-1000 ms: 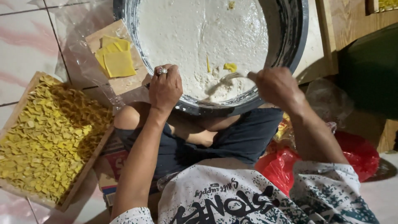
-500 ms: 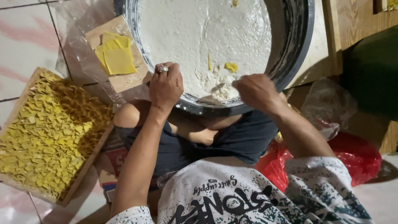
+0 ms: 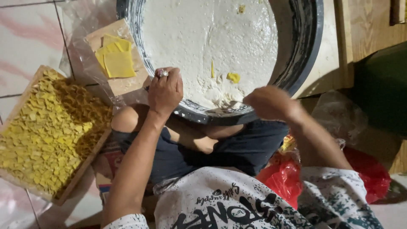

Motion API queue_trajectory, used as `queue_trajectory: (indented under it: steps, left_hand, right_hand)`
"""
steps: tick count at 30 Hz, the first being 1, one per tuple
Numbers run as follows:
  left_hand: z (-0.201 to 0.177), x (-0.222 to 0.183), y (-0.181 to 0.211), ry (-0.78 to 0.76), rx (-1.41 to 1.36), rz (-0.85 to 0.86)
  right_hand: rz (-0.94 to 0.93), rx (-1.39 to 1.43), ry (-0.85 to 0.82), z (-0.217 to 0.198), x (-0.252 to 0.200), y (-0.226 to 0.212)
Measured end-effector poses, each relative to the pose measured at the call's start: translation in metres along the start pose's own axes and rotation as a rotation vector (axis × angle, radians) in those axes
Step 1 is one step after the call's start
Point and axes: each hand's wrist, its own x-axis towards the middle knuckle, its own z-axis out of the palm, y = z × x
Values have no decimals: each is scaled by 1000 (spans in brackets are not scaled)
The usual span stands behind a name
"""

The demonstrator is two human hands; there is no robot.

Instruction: The person prepares dumplings by placing a small amount of white filling from a large bowl onto square yellow wrappers using a fork and then folding the wrappers by hand.

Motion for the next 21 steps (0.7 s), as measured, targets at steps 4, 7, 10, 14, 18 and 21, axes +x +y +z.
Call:
queue_trajectory:
  steps: [4,7,10,14,18,21]
  left_hand:
    - [0,-5,-7,-9,-71,31]
    - [2,-8,-5,-18,-24,22]
    - [-1,-2,-9,-5,-22,6]
    - [7,-11,-9,-75,-62,-49]
    - [19,-16,-16,-7,82,10]
    - [23,-21,-13,-14,141,-5]
  right_hand:
    - [-152,12,236,-55,-17,14]
    - [-99,14,257,-28,23,-9]
    - [-231,8,216,-8,30,-13]
    - [-218,-23,200,-67,-8,20]
    - [-266,226,211,3,78,-3]
    - [-417,-60,113,-29,41,7]
